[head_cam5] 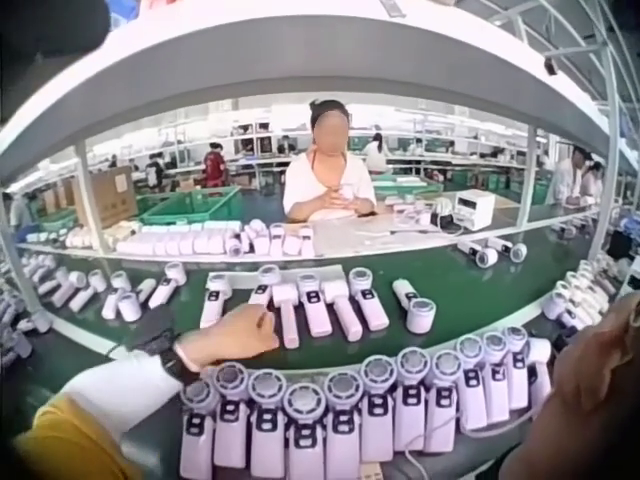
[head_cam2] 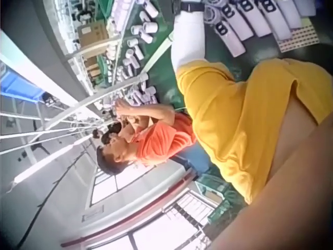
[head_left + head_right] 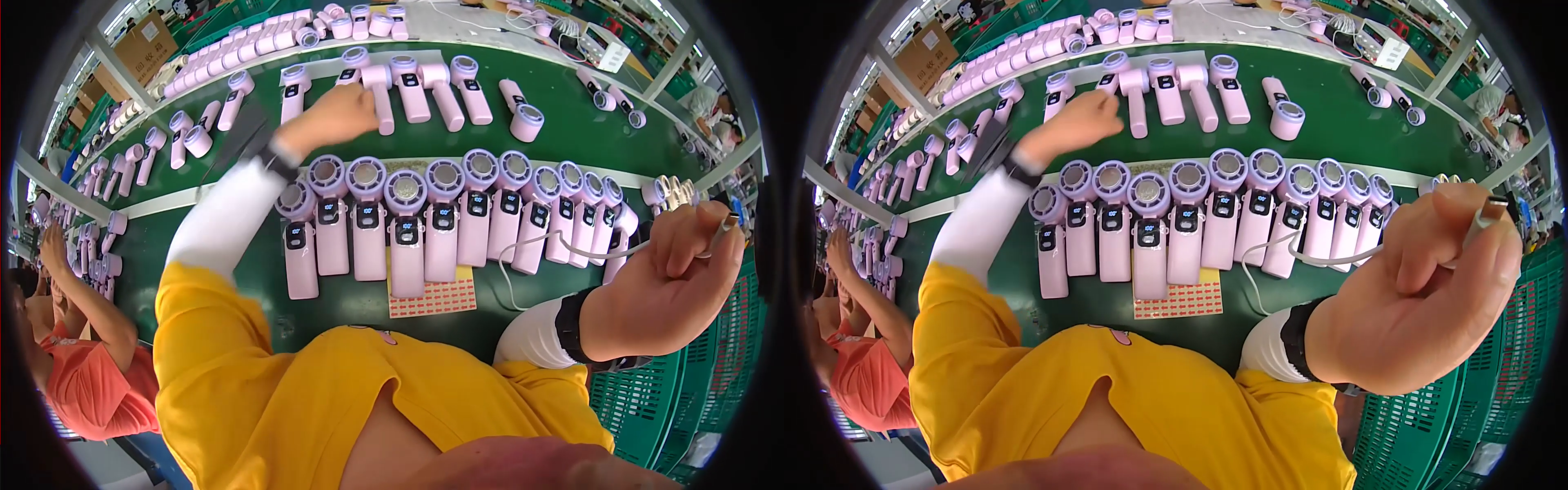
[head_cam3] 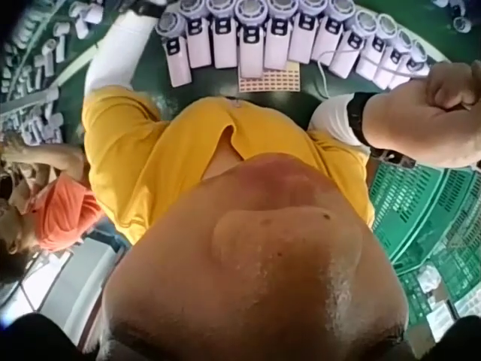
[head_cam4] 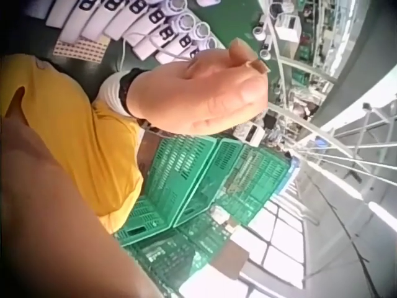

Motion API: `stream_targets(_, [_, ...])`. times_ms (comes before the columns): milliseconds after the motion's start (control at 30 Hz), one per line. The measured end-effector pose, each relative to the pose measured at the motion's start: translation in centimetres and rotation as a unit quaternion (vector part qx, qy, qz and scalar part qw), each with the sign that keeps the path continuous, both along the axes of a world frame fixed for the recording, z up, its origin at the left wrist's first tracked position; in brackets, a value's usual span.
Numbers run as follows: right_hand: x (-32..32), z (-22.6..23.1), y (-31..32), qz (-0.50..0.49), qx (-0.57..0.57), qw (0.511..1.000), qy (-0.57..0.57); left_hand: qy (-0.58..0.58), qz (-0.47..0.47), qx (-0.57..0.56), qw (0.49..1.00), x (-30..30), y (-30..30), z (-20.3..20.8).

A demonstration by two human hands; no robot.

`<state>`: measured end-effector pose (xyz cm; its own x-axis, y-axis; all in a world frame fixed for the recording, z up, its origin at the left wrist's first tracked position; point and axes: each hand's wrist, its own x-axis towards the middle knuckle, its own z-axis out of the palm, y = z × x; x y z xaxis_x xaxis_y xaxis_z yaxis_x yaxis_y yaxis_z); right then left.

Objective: The person tests pink handheld fans by picking them up from a conveyor belt, pressing a button to cycle through speed settings on a digital display, and placing them back. This process is repeated for multiple fans, sometimes handling two at once, while occasionally plugging in a charging cable to check the connection.

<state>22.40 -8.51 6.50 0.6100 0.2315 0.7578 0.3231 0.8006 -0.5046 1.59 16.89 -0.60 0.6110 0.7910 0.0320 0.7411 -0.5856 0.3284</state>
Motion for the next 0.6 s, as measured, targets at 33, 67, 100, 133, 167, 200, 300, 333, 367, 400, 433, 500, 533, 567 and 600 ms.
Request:
stream_targets(33, [0.1, -0.1, -0.1, -0.002, -0.002, 1.0, 0.004, -0.077, 0.006, 0.116, 0.99, -1.4, -2.6, -0.9])
stream_targets(67, [0.3, -0.2, -0.1, 0.001, -0.002, 1.0, -0.002, -0.154, 0.008, 0.229, 0.961, -2.8, -6.0, -1.9])
stream_targets(100, [0.5, -0.4, -0.2, 0.003, -0.001, 1.0, -0.008, -0.12, 0.001, 0.292, 0.949, -4.1, -9.5, -2.1])
stream_targets(133, [0.5, -0.3, -0.3, 0.011, 0.004, 1.0, -0.016, -0.083, 0.013, 0.302, 0.95, -5.9, -12.7, -3.0])
stream_targets(167, [0.3, -0.3, -0.1, 0.011, 0.007, 1.0, -0.014, -0.045, 0.025, 0.314, 0.948, -7.5, -15.1, -3.7])
stream_targets(200, [0.1, -0.4, 0.3, -0.012, 0.004, 1.0, -0.021, -0.053, 0.117, 0.228, 0.965, -8.8, -16.9, -5.2])
stream_targets(300, [-1.3, -0.6, 0.7, -0.078, -0.019, 0.996, -0.046, -0.059, 0.232, 0.051, 0.97, -12.6, -18.2, -6.3])
stream_targets(333, [-1.6, -0.8, 1.0, -0.093, -0.028, 0.994, -0.055, -0.06, 0.261, -0.035, 0.963, -13.6, -18.1, -6.1])
stream_targets(367, [-1.9, -0.9, 1.2, -0.109, -0.038, 0.991, -0.065, -0.061, 0.288, -0.12, 0.948, -14.1, -18.2, -5.9])
stream_targets(400, [-2.4, -1.0, 1.4, -0.108, -0.038, 0.991, -0.068, -0.063, 0.289, -0.121, 0.948, -13.8, -18.2, -5.3])
stream_targets(433, [-2.9, -1.2, 1.7, 0.052, -0.104, 0.99, -0.086, -0.19, 0.311, -0.134, 0.922, -12.8, -18.4, -4.0])
stream_targets(500, [-4.5, -2.1, 3.4, 0.246, -0.165, 0.947, -0.122, -0.407, 0.281, -0.141, 0.858, -10.7, -19.2, -2.3])
stream_targets(533, [-5.2, -2.8, 4.2, 0.274, -0.166, 0.937, -0.138, -0.491, 0.228, -0.14, 0.829, -9.3, -20.1, -1.7])
stream_targets(567, [-5.8, -3.4, 4.6, 0.279, -0.172, 0.935, -0.137, -0.419, 0.16, -0.024, 0.893, -8.4, -20.7, -0.9])
stream_targets(600, [-6.4, -3.9, 4.9, 0.267, -0.143, 0.935, -0.183, -0.334, 0.086, 0.09, 0.934, -7.7, -21.3, -0.3])
